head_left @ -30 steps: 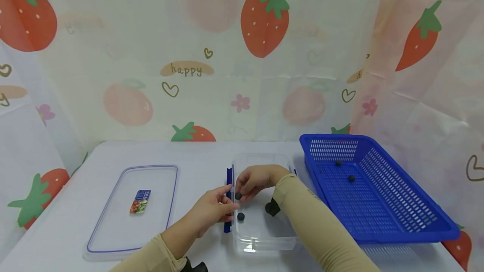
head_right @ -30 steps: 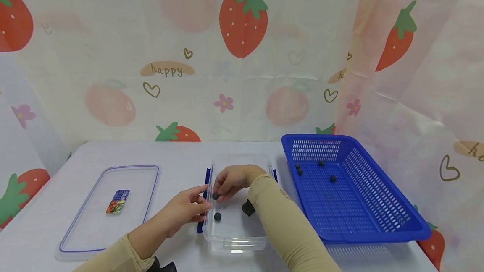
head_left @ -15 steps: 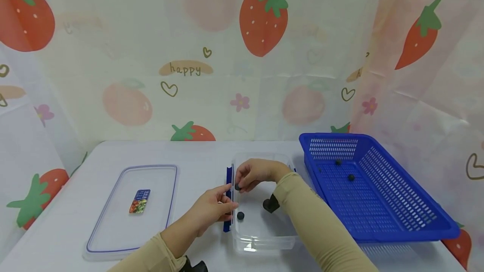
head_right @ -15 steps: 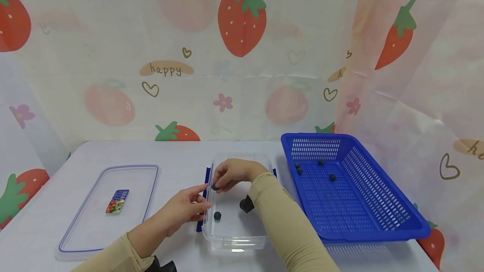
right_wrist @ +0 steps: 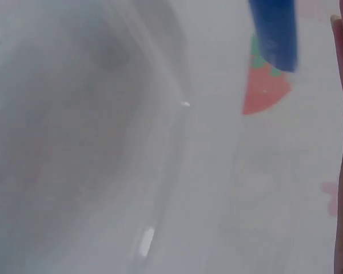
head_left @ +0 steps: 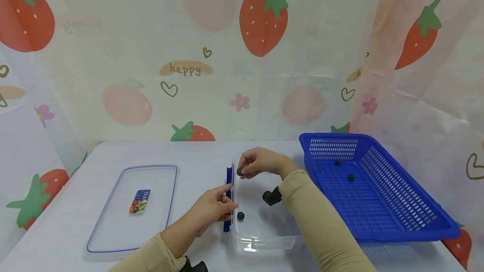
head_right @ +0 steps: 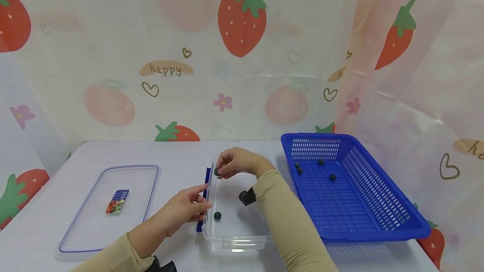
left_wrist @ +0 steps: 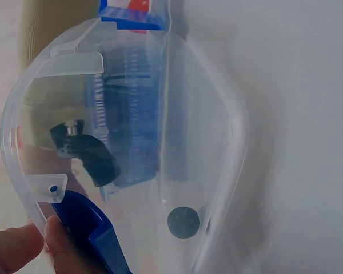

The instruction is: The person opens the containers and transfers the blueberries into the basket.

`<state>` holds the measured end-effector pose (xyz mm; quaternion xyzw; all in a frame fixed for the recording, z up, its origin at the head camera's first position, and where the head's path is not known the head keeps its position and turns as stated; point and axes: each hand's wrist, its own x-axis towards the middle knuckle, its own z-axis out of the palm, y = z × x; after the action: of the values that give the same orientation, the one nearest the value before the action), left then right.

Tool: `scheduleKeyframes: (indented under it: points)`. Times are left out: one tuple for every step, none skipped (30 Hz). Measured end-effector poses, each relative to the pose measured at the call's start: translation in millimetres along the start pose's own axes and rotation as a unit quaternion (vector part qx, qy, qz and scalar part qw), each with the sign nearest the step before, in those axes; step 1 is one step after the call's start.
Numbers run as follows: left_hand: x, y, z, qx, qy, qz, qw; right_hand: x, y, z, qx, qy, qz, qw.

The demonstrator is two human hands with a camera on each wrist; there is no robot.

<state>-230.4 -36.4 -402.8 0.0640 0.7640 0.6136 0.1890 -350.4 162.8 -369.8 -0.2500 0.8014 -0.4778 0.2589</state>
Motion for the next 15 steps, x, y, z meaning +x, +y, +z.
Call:
scheduleKeyframes:
  points:
    - [0.0, -0.3, -0.1, 0.000, -0.001, 0.000, 1.0000, -0.9, -1.4, -1.6, 0.002, 0.006, -0.004, 1.0000]
    - [-0.5, -0.2, -0.1, 0.000, -0.001, 0.000, 1.0000, -1.9, -2.8, -3.5, 0.005, 0.011, -0.008, 0.9999]
    - [-0.6, -0.4, -0.1, 0.000, 0.000, 0.000, 1.0000, -3.6, -5.1, -5.2, 0.006, 0.017, -0.011, 0.9998]
    - [-0.6, -0.5, -0.1, 0.000, 0.000, 0.000, 1.0000, -5.0, -6.6, -7.4, 0.007, 0.022, -0.016, 0.9996]
    - [-0.6, -0.6, -0.2, 0.001, 0.000, 0.000, 1.0000, -6.6, -8.1, -9.7, 0.008, 0.026, -0.020, 0.9994]
    - [-0.6, -0.7, -0.3, 0.001, 0.001, 0.000, 1.0000, -8.3, -9.6, -12.2, 0.005, 0.031, -0.026, 0.9992]
    - [-0.5, -0.8, -0.4, 0.001, 0.000, 0.000, 1.0000, -10.0, -10.7, -15.1, 0.003, 0.034, -0.031, 0.9990]
    - [-0.6, -0.8, -0.4, 0.002, 0.001, 0.000, 1.0000, -12.5, -12.8, -17.9, 0.000, 0.037, -0.037, 0.9987]
    - [-0.3, -1.1, -0.5, 0.002, 0.001, 0.001, 1.0000, -14.9, -14.6, -21.1, -0.004, 0.040, -0.042, 0.9983]
    - [-0.3, -1.1, -0.5, 0.002, 0.000, 0.002, 1.0000, -17.5, -16.2, -24.7, -0.008, 0.042, -0.048, 0.9979]
    - [-0.3, -1.0, -0.5, 0.001, 0.000, 0.003, 1.0000, -20.4, -18.2, -28.3, -0.009, 0.046, -0.053, 0.9975]
    - [-0.3, -0.9, -0.5, 0.001, 0.000, 0.004, 1.0000, -23.6, -19.9, -32.5, -0.009, 0.050, -0.057, 0.9971]
    - [-0.4, -0.7, -0.5, 0.000, 0.000, 0.005, 1.0000, -27.1, -21.8, -36.7, -0.010, 0.055, -0.061, 0.9966]
    - [-0.5, -0.5, -0.6, 0.000, -0.001, 0.006, 1.0000, -30.9, -23.7, -41.1, -0.006, 0.061, -0.065, 0.9960]
    - [-0.6, -0.4, -0.6, -0.001, -0.001, 0.007, 1.0000, -34.4, -25.0, -45.9, -0.003, 0.068, -0.068, 0.9954]
